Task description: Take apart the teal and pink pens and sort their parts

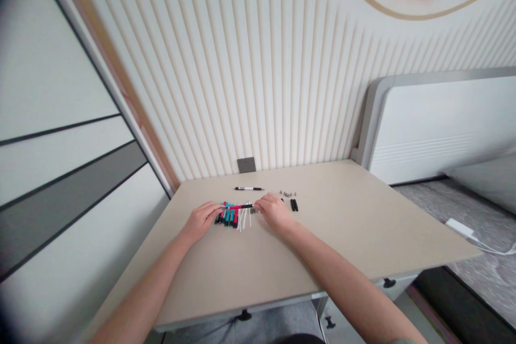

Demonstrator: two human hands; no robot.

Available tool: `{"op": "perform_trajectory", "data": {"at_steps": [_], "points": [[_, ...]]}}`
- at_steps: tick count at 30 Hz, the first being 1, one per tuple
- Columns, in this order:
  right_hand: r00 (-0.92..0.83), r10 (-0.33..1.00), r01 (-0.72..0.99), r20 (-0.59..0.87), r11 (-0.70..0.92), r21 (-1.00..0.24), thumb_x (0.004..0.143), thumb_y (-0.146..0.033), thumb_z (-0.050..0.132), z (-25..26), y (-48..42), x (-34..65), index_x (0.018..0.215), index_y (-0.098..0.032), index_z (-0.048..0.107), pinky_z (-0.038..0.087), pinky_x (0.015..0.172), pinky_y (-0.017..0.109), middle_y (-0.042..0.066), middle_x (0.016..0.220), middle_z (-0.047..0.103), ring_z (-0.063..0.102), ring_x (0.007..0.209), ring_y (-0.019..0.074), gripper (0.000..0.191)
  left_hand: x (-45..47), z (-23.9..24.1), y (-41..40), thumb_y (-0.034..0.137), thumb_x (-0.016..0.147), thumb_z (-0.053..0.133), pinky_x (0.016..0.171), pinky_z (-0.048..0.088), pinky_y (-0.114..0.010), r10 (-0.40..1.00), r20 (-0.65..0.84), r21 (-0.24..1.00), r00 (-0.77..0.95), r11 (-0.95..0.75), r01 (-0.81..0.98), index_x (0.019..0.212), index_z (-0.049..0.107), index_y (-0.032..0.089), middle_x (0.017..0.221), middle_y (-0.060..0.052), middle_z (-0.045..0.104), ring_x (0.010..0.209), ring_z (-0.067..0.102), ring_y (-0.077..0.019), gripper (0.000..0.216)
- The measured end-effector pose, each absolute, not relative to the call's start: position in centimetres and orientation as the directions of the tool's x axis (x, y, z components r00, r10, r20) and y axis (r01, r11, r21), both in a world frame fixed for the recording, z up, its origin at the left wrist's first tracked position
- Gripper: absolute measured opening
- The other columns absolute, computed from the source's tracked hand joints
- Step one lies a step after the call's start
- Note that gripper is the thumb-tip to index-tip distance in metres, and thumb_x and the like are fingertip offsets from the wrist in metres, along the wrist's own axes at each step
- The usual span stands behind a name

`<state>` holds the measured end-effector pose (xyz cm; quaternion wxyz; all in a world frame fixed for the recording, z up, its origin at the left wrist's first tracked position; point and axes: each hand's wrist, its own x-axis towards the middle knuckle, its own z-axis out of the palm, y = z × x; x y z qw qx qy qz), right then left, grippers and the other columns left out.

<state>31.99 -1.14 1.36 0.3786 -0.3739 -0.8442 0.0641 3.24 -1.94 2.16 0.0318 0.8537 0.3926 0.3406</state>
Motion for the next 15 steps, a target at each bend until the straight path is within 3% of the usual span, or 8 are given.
{"op": "perform_trajectory", "data": {"at_steps": [6, 15], "points": [[-0.414, 0.721, 0.517, 0.555, 0.688, -0.509, 0.099, -0.029, 0.042, 1.22, -1.13, 31.84, 0.082, -0.019, 0.064, 0.041, 0.075, 0.029, 0.005, 0.079, 0.066, 0.056, 0.077, 0.0175, 0.029, 3.54, 2.49, -2.17, 0.029, 0.098, 0.045, 0.078, 0.051, -0.029, 0.595, 0.671, 0.235, 0.442, -0.736, 0.635, 0.106, 0.065, 0.019, 0.091, -0.007, 0.067, 0.084, 0.061, -0.0162, 0.024], [-0.402, 0.830, 0.439, 0.387, 0.546, -0.714, 0.099, -0.039, 0.035, 1.63, -1.21, 31.90, 0.079, -0.018, 0.067, 0.039, 0.070, 0.026, 0.003, 0.073, 0.064, 0.056, 0.072, 0.0156, 0.044, 3.87, 2.44, -2.25, 0.029, 0.098, 0.045, 0.081, 0.052, -0.030, 0.565, 0.676, 0.177, 0.473, -0.748, 0.640, 0.111, 0.062, 0.019, 0.095, -0.007, 0.067, 0.087, 0.062, -0.0163, 0.024]]}}
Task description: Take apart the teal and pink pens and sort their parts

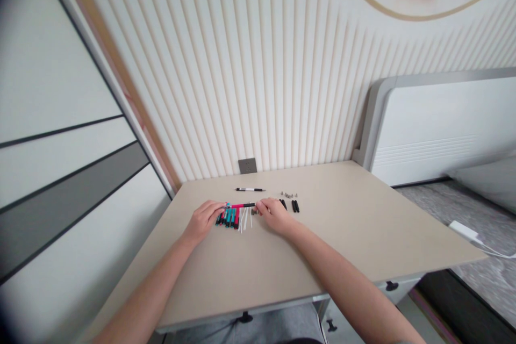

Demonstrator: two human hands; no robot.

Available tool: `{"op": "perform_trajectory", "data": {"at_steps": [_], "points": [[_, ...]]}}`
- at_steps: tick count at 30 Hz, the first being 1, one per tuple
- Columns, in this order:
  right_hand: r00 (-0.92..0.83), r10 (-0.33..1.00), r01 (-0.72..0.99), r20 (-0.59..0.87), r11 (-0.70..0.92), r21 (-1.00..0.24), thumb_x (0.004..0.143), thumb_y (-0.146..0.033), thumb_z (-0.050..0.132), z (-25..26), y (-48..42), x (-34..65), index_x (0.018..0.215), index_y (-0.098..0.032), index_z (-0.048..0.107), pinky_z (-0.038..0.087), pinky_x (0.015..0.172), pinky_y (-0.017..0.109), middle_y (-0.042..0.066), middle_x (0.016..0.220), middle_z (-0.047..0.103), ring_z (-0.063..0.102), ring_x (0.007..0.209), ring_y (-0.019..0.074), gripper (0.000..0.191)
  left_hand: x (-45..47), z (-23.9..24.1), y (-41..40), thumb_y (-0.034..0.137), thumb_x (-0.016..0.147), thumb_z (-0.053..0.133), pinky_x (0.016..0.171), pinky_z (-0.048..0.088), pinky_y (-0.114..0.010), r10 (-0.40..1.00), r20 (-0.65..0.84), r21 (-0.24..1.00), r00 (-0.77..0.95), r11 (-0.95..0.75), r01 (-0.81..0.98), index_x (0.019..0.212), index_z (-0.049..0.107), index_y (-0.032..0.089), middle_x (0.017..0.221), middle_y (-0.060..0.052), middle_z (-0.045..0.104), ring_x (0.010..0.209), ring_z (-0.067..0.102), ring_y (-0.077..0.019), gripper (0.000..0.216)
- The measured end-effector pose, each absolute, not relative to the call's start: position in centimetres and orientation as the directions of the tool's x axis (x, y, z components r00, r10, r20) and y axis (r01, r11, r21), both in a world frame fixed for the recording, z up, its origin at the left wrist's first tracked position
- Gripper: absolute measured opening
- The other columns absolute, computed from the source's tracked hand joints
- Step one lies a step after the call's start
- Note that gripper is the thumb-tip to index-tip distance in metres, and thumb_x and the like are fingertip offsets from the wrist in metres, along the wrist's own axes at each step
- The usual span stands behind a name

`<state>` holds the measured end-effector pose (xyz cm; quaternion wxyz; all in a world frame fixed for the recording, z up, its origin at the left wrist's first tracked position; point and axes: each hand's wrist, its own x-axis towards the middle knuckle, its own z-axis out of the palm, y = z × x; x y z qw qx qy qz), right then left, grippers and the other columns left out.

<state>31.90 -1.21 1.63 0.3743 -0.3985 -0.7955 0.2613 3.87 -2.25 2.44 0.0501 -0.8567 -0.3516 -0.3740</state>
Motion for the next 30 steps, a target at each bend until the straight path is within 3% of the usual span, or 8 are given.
{"op": "perform_trajectory", "data": {"at_steps": [5, 12, 19, 30], "points": [[-0.388, 0.879, 0.353, 0.275, 0.418, -0.837, 0.094, -0.049, 0.040, 1.5, -0.9, 32.1, 0.069, -0.016, 0.063, 0.035, 0.058, 0.024, -0.001, 0.063, 0.057, 0.048, 0.059, 0.0127, 0.047, 3.8, 2.3, -2.2, 0.026, 0.098, 0.046, 0.084, 0.052, -0.030, 0.551, 0.654, 0.119, 0.519, -0.752, 0.648, 0.118, 0.060, 0.020, 0.101, -0.007, 0.065, 0.093, 0.062, -0.0166, 0.025], [-0.374, 0.907, 0.185, 0.192, 0.276, -0.943, 0.089, -0.058, 0.044, 0.6, 0.3, 32.2, 0.070, -0.015, 0.065, 0.036, 0.056, 0.024, 0.000, 0.058, 0.056, 0.048, 0.055, 0.0122, 0.051, 3.8, 2.1, -2.2, 0.027, 0.099, 0.042, 0.083, 0.053, -0.031, 0.564, 0.649, 0.128, 0.511, -0.743, 0.657, 0.123, 0.057, 0.020, 0.102, -0.008, 0.067, 0.092, 0.064, -0.0170, 0.029], [-0.395, 0.905, 0.181, 0.155, 0.242, -0.953, 0.086, -0.063, 0.046, 0.7, 0.0, 32.2, 0.069, -0.015, 0.065, 0.034, 0.055, 0.024, 0.000, 0.057, 0.055, 0.045, 0.052, 0.0115, 0.054, 3.6, 2.1, -2.2, 0.032, 0.097, 0.048, 0.077, 0.055, -0.028, 0.579, 0.653, 0.168, 0.488, -0.739, 0.652, 0.110, 0.063, 0.019, 0.094, -0.007, 0.071, 0.085, 0.067, -0.0164, 0.024], [-0.325, 0.926, 0.175, 0.191, 0.257, -0.950, 0.088, -0.064, 0.041, 0.7, -0.2, 31.8, 0.067, -0.016, 0.062, 0.035, 0.054, 0.024, -0.001, 0.056, 0.053, 0.045, 0.051, 0.0114, 0.057, 3.9, 2.3, -2.4, 0.030, 0.097, 0.048, 0.077, 0.054, -0.028, 0.551, 0.646, 0.111, 0.528, -0.752, 0.650, 0.111, 0.064, 0.018, 0.092, -0.007, 0.070, 0.084, 0.066, -0.0160, 0.024]]}}
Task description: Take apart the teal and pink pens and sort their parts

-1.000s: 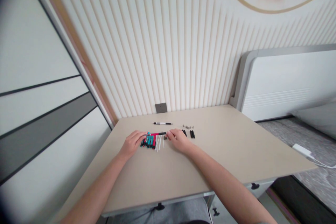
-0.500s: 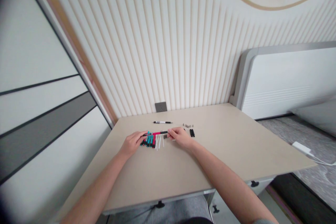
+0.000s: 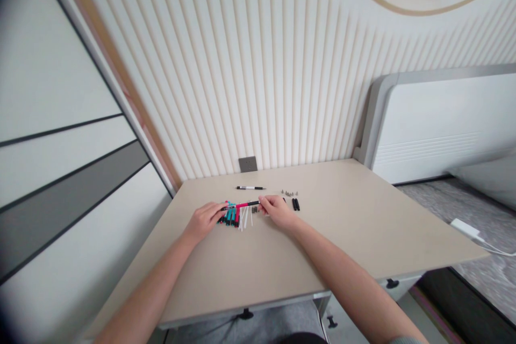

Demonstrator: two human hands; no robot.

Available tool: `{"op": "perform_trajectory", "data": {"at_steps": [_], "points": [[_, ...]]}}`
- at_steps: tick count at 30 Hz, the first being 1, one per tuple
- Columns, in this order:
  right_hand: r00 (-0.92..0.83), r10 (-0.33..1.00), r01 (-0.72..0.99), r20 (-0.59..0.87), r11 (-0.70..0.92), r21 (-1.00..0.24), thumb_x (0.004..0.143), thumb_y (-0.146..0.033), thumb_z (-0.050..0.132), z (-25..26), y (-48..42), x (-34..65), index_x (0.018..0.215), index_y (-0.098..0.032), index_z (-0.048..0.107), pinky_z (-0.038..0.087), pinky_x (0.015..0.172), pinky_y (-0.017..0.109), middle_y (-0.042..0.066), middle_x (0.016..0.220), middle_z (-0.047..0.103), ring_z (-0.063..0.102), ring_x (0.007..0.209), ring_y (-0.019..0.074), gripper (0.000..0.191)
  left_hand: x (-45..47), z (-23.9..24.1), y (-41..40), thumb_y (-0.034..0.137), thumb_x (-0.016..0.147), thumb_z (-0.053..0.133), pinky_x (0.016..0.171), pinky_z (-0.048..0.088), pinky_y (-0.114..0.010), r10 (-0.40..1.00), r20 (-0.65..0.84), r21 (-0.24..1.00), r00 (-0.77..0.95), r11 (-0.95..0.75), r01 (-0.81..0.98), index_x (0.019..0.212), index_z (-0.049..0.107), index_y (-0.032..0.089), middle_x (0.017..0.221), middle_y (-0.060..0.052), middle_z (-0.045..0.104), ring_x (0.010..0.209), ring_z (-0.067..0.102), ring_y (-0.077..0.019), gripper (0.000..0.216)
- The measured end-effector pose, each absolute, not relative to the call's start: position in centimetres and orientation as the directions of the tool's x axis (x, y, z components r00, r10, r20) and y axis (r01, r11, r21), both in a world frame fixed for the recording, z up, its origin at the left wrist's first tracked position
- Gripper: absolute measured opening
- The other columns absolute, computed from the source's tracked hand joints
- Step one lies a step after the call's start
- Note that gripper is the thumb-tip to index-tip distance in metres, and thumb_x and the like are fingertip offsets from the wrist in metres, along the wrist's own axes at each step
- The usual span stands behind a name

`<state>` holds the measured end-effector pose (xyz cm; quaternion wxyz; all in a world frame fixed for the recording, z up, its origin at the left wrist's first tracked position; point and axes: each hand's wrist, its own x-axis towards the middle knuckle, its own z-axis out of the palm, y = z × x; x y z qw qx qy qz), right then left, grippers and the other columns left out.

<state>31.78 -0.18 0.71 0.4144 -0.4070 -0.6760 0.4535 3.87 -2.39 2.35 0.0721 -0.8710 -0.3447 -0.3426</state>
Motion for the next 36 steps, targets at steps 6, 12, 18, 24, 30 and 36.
{"op": "perform_trajectory", "data": {"at_steps": [6, 12, 18, 24, 30, 36], "points": [[-0.289, 0.929, 0.261, 0.232, 0.310, -0.914, 0.090, -0.060, 0.040, 0.7, 0.1, 32.0, 0.065, -0.016, 0.060, 0.036, 0.054, 0.024, 0.000, 0.056, 0.055, 0.048, 0.052, 0.0126, 0.054, 4.0, 2.3, -2.5, 0.030, 0.097, 0.046, 0.080, 0.054, -0.029, 0.540, 0.637, 0.105, 0.550, -0.768, 0.632, 0.114, 0.063, 0.019, 0.096, -0.008, 0.070, 0.088, 0.066, -0.0166, 0.026], [-0.279, 0.913, 0.388, 0.299, 0.392, -0.834, 0.092, -0.054, 0.038, 1.2, -0.4, 32.1, 0.064, -0.018, 0.061, 0.037, 0.056, 0.024, 0.001, 0.058, 0.058, 0.052, 0.056, 0.0147, 0.051, 3.8, 2.2, -2.2, 0.031, 0.098, 0.044, 0.076, 0.054, -0.029, 0.544, 0.642, 0.096, 0.540, -0.756, 0.648, 0.112, 0.064, 0.019, 0.094, -0.008, 0.071, 0.084, 0.065, -0.0168, 0.028], [-0.324, 0.862, 0.456, 0.390, 0.503, -0.734, 0.094, -0.041, 0.041, 1.7, -0.9, 32.3, 0.066, -0.019, 0.063, 0.038, 0.062, 0.025, 0.003, 0.064, 0.063, 0.056, 0.062, 0.0160, 0.042, 3.6, 2.1, -2.2, 0.028, 0.098, 0.045, 0.076, 0.054, -0.028, 0.554, 0.636, 0.113, 0.537, -0.755, 0.646, 0.108, 0.065, 0.017, 0.092, -0.007, 0.071, 0.085, 0.066, -0.0167, 0.025], [-0.372, 0.828, 0.450, 0.420, 0.556, -0.699, 0.090, -0.036, 0.053, 1.6, -0.5, 32.7, 0.084, -0.019, 0.071, 0.042, 0.072, 0.028, 0.006, 0.082, 0.069, 0.060, 0.076, 0.0189, 0.025, 3.6, 2.1, -2.2, 0.029, 0.098, 0.044, 0.078, 0.055, -0.029, 0.558, 0.644, 0.113, 0.522, -0.745, 0.657, 0.108, 0.066, 0.018, 0.094, -0.008, 0.071, 0.086, 0.066, -0.0170, 0.026], [-0.286, 0.866, 0.419, 0.411, 0.499, -0.759, 0.088, -0.043, 0.056, 1.6, -0.6, 32.7, 0.100, -0.019, 0.070, 0.043, 0.070, 0.028, 0.007, 0.088, 0.070, 0.059, 0.075, 0.0187, 0.030, 3.8, 2.3, -2.3, 0.029, 0.098, 0.043, 0.077, 0.055, -0.030, 0.562, 0.643, 0.117, 0.519, -0.743, 0.660, 0.112, 0.065, 0.018, 0.095, -0.009, 0.071, 0.085, 0.067, -0.0175, 0.028], [-0.325, 0.891, 0.453, 0.316, 0.440, -0.776, 0.094, -0.045, 0.040, 1.2, -0.3, 32.8, 0.073, -0.017, 0.069, 0.040, 0.064, 0.026, 0.004, 0.066, 0.065, 0.055, 0.064, 0.0160, 0.046, 3.8, 2.3, -2.4, 0.028, 0.098, 0.043, 0.078, 0.056, -0.029, 0.558, 0.651, 0.114, 0.515, -0.743, 0.660, 0.115, 0.064, 0.019, 0.095, -0.009, 0.071, 0.084, 0.067, -0.0169, 0.028]]}}
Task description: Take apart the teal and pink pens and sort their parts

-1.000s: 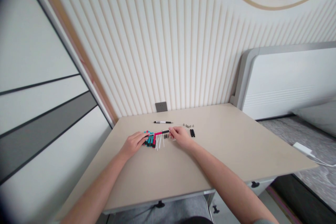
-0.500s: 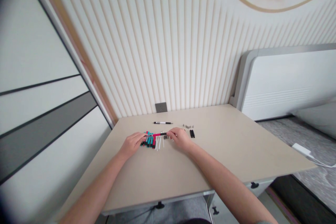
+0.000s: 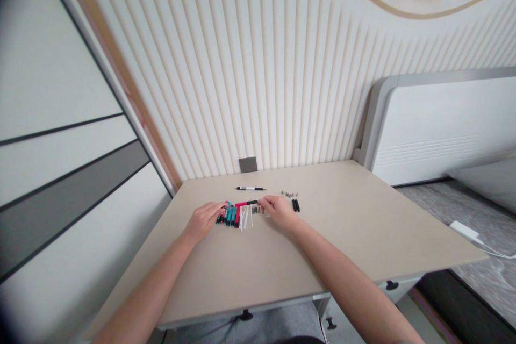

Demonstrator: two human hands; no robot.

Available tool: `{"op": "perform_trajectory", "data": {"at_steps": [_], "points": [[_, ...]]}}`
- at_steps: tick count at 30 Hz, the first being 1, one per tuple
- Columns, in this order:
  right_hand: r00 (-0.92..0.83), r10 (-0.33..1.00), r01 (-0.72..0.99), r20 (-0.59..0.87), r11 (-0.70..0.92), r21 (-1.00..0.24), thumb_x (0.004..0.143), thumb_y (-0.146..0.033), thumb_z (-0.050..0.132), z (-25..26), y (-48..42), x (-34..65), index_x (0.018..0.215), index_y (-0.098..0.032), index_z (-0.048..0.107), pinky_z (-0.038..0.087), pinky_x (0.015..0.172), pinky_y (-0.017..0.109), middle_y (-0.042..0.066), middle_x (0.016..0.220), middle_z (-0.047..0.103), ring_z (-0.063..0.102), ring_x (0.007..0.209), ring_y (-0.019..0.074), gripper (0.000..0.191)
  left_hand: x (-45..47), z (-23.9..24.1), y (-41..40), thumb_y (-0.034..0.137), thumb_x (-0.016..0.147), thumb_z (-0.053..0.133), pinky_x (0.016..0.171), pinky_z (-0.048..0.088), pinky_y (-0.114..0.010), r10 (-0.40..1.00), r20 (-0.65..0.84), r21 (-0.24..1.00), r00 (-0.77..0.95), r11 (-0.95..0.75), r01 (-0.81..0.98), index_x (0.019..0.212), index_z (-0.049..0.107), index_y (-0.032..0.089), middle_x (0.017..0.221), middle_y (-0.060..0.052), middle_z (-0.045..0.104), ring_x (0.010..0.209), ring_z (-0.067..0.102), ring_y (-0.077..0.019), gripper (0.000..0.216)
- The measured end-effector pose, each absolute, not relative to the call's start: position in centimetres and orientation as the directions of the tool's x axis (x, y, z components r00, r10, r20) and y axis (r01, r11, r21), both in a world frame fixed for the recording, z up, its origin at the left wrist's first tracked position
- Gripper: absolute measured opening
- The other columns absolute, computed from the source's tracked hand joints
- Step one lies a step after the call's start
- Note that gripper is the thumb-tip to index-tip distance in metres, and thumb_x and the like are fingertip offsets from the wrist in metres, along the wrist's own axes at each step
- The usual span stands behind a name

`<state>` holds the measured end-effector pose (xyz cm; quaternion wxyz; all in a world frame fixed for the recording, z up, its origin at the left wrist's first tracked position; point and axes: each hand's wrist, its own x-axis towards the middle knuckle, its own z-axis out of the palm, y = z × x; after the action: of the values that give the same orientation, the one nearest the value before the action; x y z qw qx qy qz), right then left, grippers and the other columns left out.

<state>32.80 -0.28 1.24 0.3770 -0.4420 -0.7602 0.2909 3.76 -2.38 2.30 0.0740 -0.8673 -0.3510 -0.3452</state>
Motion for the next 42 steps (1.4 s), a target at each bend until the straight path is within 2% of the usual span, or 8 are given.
{"op": "perform_trajectory", "data": {"at_steps": [3, 6, 11, 19, 23, 27, 34, 42], "points": [[-0.320, 0.887, 0.399, 0.334, 0.446, -0.801, 0.088, -0.046, 0.052, 1.1, -0.1, 32.9, 0.086, -0.017, 0.070, 0.039, 0.062, 0.025, 0.003, 0.073, 0.066, 0.055, 0.066, 0.0156, 0.034, 3.7, 2.2, -2.3, 0.027, 0.098, 0.044, 0.078, 0.055, -0.029, 0.558, 0.650, 0.118, 0.515, -0.744, 0.657, 0.114, 0.064, 0.019, 0.096, -0.008, 0.071, 0.085, 0.067, -0.0169, 0.027], [-0.306, 0.893, 0.332, 0.332, 0.426, -0.841, 0.085, -0.046, 0.058, 1.1, -0.1, 32.8, 0.102, -0.018, 0.068, 0.040, 0.060, 0.025, 0.002, 0.076, 0.066, 0.054, 0.065, 0.0152, 0.034, 3.6, 2.2, -2.3, 0.027, 0.098, 0.044, 0.078, 0.055, -0.029, 0.564, 0.638, 0.122, 0.524, -0.746, 0.655, 0.113, 0.064, 0.018, 0.097, -0.008, 0.071, 0.087, 0.067, -0.0169, 0.027], [-0.300, 0.895, 0.303, 0.331, 0.419, -0.856, 0.088, -0.044, 0.052, 1.5, -0.3, 32.7, 0.096, -0.018, 0.070, 0.042, 0.063, 0.027, 0.005, 0.084, 0.068, 0.055, 0.069, 0.0159, 0.032, 3.8, 2.1, -2.3, 0.029, 0.098, 0.043, 0.077, 0.055, -0.029, 0.559, 0.638, 0.104, 0.530, -0.745, 0.659, 0.112, 0.064, 0.019, 0.093, -0.008, 0.071, 0.085, 0.067, -0.0169, 0.027], [-0.179, 0.859, 0.327, 0.479, 0.512, -0.795, 0.086, -0.036, 0.057, 1.8, -0.3, 32.9, 0.087, -0.020, 0.068, 0.044, 0.070, 0.029, 0.005, 0.090, 0.069, 0.058, 0.075, 0.0168, 0.020, 3.9, 2.0, -2.3, 0.028, 0.099, 0.039, 0.076, 0.054, -0.028, 0.611, 0.634, 0.145, 0.474, -0.696, 0.703, 0.105, 0.062, 0.017, 0.091, -0.007, 0.070, 0.082, 0.066, -0.0165, 0.026], [-0.129, 0.857, 0.424, 0.499, 0.503, -0.753, 0.087, -0.037, 0.056, 1.9, 1.0, 34.6, 0.092, -0.021, 0.069, 0.044, 0.070, 0.029, 0.005, 0.089, 0.070, 0.057, 0.072, 0.0167, 0.021, 3.7, 2.1, -2.3, 0.029, 0.099, 0.039, 0.076, 0.053, -0.028, 0.626, 0.633, 0.169, 0.454, -0.685, 0.709, 0.105, 0.062, 0.018, 0.092, -0.006, 0.070, 0.084, 0.066, -0.0165, 0.026], [-0.078, 0.839, 0.629, 0.539, 0.460, -0.626, 0.091, -0.036, 0.050, 1.9, 3.1, 39.1, 0.096, -0.020, 0.069, 0.044, 0.078, 0.032, 0.008, 0.095, 0.071, 0.060, 0.082, 0.0198, 0.026, 3.6, 2.1, -2.3, 0.029, 0.099, 0.039, 0.073, 0.053, -0.027, 0.635, 0.617, 0.169, 0.465, -0.684, 0.710, 0.105, 0.062, 0.019, 0.087, -0.005, 0.068, 0.079, 0.065, -0.0159, 0.026], [0.034, 0.967, 0.874, 0.253, 0.094, -0.476, 0.087, -0.018, 0.049, -0.3, 4.8, 46.0, 0.105, -0.017, 0.069, 0.042, 0.080, 0.031, 0.011, 0.098, 0.071, 0.063, 0.092, 0.0226, 0.027, 3.3, 1.9, -2.0, 0.028, 0.099, 0.040, 0.075, 0.052, -0.027, 0.616, 0.611, 0.133, 0.496, -0.698, 0.704, 0.105, 0.061, 0.019, 0.090, -0.005, 0.068, 0.082, 0.065, -0.0158, 0.025], [-0.078, 0.986, 0.874, 0.144, 0.137, -0.466, 0.084, -0.018, 0.056, -0.6, 5.1, 44.8, 0.108, -0.019, 0.069, 0.042, 0.084, 0.027, 0.008, 0.103, 0.070, 0.062, 0.096, 0.0195, 0.027, 3.2, 1.9, -1.9, 0.030, 0.099, 0.039, 0.079, 0.053, -0.029, 0.636, 0.594, 0.145, 0.493, -0.687, 0.712, 0.106, 0.061, 0.018, 0.095, -0.006, 0.069, 0.087, 0.066, -0.0166, 0.026]]}}
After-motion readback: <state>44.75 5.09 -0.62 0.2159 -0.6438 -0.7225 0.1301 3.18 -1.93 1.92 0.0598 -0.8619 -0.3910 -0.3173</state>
